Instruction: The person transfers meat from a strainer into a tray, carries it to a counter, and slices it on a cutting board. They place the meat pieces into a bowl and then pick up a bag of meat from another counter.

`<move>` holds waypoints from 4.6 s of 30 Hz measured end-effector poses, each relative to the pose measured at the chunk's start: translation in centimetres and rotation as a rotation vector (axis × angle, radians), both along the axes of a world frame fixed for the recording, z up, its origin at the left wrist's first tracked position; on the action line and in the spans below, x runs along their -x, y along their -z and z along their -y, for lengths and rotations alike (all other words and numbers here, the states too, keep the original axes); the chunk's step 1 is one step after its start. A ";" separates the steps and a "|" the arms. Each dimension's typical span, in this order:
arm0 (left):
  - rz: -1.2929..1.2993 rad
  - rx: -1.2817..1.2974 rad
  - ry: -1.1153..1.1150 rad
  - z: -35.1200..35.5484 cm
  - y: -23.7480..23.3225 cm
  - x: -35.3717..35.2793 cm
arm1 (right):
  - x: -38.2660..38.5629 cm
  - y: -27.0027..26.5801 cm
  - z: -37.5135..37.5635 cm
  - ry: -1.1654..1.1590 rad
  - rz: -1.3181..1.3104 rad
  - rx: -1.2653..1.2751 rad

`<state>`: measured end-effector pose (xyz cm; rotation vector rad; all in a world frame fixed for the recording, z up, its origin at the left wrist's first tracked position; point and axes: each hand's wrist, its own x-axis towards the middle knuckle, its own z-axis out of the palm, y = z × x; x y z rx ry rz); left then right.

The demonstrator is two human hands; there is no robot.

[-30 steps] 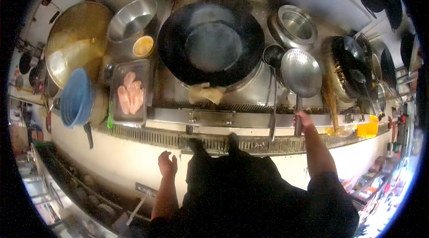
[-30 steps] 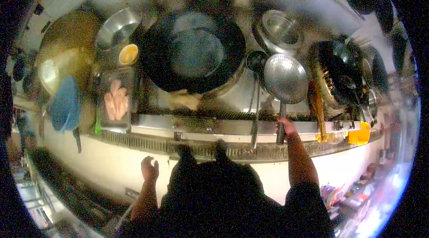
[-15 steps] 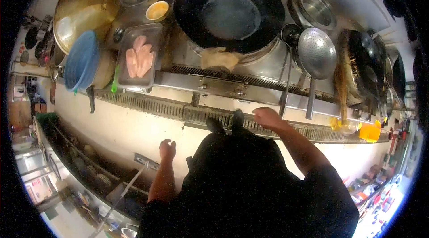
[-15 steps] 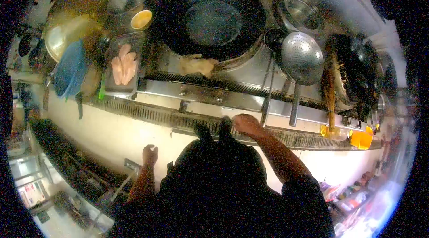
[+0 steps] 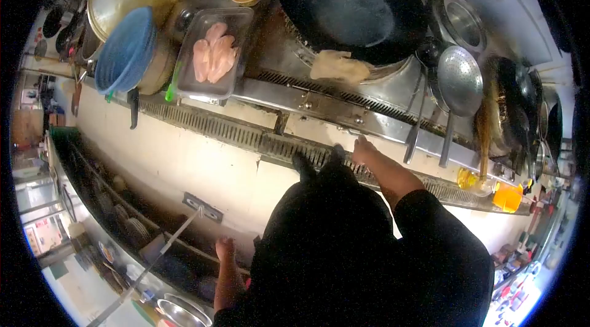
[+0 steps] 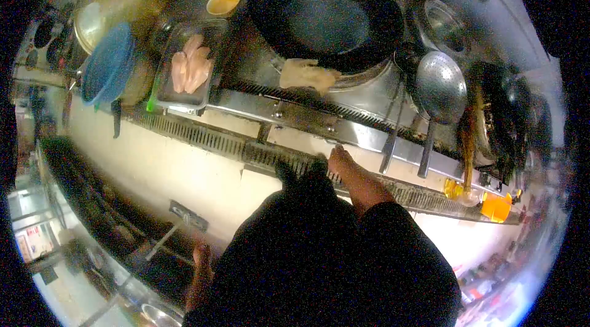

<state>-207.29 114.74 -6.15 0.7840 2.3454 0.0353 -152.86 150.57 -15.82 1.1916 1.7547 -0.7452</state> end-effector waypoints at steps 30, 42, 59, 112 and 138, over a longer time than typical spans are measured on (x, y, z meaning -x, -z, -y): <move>-0.113 0.200 -0.850 27.3 1.3 -63.6 | 2.8 3.3 -1.0 -0.805 -0.154 -0.129; -0.210 -0.125 -2.087 26.2 3.2 -101.8 | 5.3 0.3 19.8 -1.864 -0.062 -0.190; 0.063 0.017 -3.302 16.6 3.2 -141.4 | -21.6 -1.4 77.6 -2.320 -0.263 0.214; -0.669 -0.030 -2.612 111.3 -4.0 -242.5 | -146.8 -17.8 151.4 -2.236 -0.742 0.746; -0.617 -0.329 -1.704 156.0 -7.5 -218.9 | -151.0 -22.6 147.0 -1.349 -0.595 0.407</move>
